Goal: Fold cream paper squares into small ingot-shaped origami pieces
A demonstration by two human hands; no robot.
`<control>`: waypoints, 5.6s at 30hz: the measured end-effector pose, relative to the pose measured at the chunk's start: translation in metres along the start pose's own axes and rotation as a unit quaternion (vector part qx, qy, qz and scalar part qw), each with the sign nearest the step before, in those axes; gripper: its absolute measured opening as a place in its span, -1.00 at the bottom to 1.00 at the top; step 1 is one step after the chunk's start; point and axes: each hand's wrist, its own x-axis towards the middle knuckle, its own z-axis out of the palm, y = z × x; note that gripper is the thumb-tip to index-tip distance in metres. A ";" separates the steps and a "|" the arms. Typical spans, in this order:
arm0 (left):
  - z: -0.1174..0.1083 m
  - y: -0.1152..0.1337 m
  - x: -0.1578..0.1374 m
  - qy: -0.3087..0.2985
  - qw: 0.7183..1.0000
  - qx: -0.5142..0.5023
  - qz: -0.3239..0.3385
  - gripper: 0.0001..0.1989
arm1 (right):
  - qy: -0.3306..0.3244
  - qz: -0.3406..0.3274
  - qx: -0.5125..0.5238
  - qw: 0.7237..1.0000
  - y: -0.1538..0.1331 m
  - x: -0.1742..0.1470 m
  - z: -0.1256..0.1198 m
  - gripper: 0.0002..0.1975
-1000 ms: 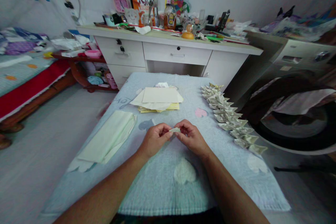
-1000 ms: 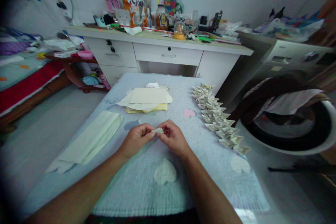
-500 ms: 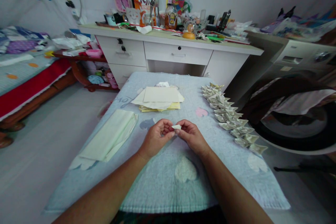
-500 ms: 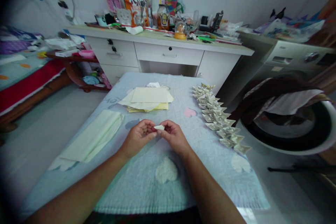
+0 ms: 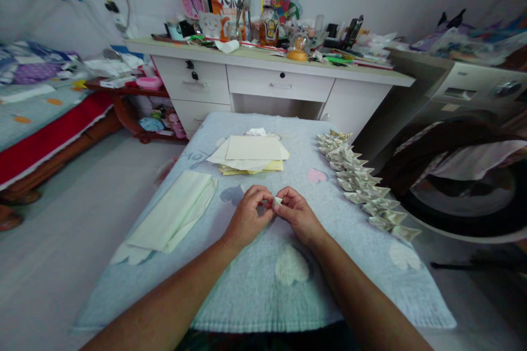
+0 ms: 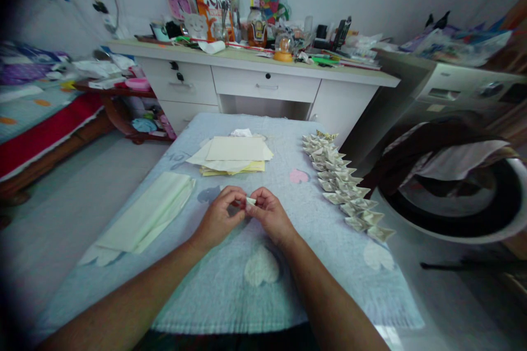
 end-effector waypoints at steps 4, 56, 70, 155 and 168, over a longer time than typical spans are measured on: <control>0.000 0.000 0.001 0.002 1.000 -0.011 -0.003 -0.85 | 0.015 -0.019 -0.048 0.999 0.001 0.001 0.000 -0.68; -0.001 0.003 0.000 -0.081 0.993 -0.030 -0.082 -0.84 | -0.010 -0.042 -0.122 0.992 -0.007 -0.004 -0.010 -0.72; -0.003 -0.003 -0.003 -0.080 0.996 0.011 -0.042 -0.85 | -0.001 -0.044 -0.160 0.986 -0.006 -0.004 -0.012 -0.76; -0.015 0.005 -0.001 -0.025 0.998 0.049 0.013 -0.85 | -0.020 -0.058 -0.102 0.993 -0.011 -0.002 -0.017 -0.73; -0.015 0.009 0.000 -0.051 0.998 0.045 0.013 -0.82 | -0.034 -0.044 -0.180 0.982 -0.010 -0.004 -0.017 -0.71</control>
